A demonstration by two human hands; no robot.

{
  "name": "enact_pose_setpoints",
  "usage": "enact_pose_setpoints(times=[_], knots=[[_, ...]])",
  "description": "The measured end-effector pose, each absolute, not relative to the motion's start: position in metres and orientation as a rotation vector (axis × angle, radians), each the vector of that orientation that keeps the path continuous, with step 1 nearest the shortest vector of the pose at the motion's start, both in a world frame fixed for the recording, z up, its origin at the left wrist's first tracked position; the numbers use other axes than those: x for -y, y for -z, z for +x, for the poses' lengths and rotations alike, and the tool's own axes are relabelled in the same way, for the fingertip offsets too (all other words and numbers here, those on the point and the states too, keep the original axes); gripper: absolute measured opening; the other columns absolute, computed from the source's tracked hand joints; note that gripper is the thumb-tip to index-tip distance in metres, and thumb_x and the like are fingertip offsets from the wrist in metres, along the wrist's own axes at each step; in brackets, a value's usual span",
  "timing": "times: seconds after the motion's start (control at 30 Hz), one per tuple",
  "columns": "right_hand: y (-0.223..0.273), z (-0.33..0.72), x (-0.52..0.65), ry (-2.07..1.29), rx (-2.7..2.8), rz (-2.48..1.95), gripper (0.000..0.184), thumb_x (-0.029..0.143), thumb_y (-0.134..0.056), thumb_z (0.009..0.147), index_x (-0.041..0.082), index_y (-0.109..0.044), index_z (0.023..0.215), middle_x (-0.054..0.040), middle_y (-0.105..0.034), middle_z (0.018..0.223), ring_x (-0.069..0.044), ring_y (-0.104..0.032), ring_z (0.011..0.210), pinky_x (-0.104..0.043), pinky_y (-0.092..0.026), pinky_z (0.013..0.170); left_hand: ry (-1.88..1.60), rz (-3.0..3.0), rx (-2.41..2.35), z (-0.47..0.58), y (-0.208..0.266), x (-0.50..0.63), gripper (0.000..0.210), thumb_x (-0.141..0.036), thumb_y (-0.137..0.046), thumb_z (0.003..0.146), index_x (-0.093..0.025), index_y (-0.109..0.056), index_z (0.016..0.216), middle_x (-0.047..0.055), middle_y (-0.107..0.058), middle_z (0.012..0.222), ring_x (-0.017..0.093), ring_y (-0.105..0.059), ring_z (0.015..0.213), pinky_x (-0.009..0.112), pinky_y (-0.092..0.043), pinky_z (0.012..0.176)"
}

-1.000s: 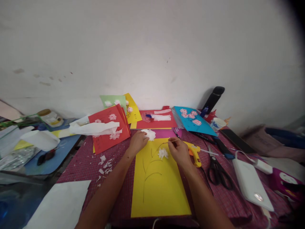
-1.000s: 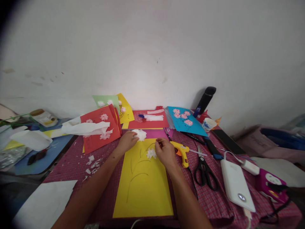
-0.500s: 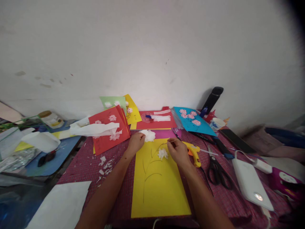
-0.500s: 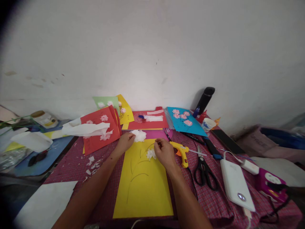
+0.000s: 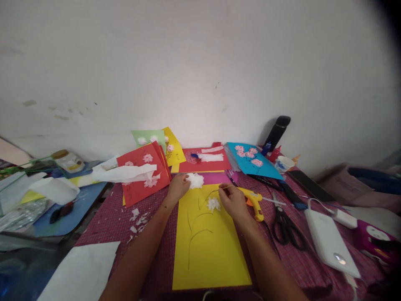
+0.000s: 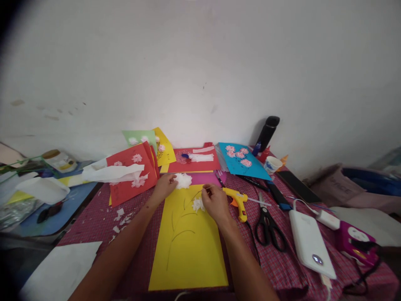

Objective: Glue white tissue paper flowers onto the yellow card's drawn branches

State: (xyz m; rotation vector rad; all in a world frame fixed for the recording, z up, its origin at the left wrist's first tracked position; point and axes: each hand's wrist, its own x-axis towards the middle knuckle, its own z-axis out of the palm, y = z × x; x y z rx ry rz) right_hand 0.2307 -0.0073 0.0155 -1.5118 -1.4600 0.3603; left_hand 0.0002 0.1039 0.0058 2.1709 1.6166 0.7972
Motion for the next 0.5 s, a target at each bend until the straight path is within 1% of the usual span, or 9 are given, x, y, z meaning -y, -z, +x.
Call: enact_pose_setpoints(times=[0.13, 0.2, 0.37, 0.5], knots=[[-0.0168, 0.2302, 0.008, -0.342, 1.468, -1.514, 0.022, 0.031, -0.053, 0.083, 0.018, -0.069, 0.093, -0.0063, -0.074, 0.079, -0.021, -0.067, 0.068, -0.03, -0.05, 0.063, -0.752, 2.196, -1.593, 0.0035, -0.005, -0.1076, 0.019, -0.017, -0.054, 0.076, -0.016, -0.072, 0.083, 0.007, -0.07, 0.085, 0.02, -0.06, 0.085, 0.031, -0.044, 0.082], [-0.0173, 0.2299, 0.0083, -0.339, 1.465, -1.512, 0.022, 0.031, -0.054, 0.083, 0.018, -0.069, 0.092, -0.0062, -0.074, 0.079, -0.021, -0.067, 0.068, -0.03, -0.05, 0.063, -0.749, 2.185, -1.58, 0.0032, -0.0056, -0.1075, 0.018, -0.018, -0.053, 0.077, -0.017, -0.071, 0.077, 0.007, -0.07, 0.082, 0.02, -0.06, 0.081, 0.03, -0.043, 0.08], [-0.015, 0.2291, 0.0075, -0.356, 1.466, -1.497, 0.022, 0.031, -0.054, 0.083, 0.019, -0.069, 0.092, -0.0067, -0.074, 0.079, -0.022, -0.068, 0.069, -0.03, -0.05, 0.061, -0.801, 2.097, -1.533, -0.0011, -0.009, -0.1047, 0.021, -0.022, -0.051, 0.081, -0.017, -0.07, 0.073, 0.005, -0.069, 0.077, 0.018, -0.059, 0.074, 0.028, -0.041, 0.072], [-0.0153, 0.2292, 0.0071, -0.362, 1.459, -1.485, 0.022, 0.031, -0.054, 0.083, 0.019, -0.069, 0.094, -0.0066, -0.074, 0.081, -0.021, -0.068, 0.07, -0.03, -0.051, 0.063, -0.89, 1.955, -1.51, -0.0026, -0.0122, -0.1035, 0.022, -0.026, -0.051, 0.082, -0.016, -0.067, 0.071, 0.003, -0.065, 0.071, 0.016, -0.057, 0.069, 0.027, -0.039, 0.066]])
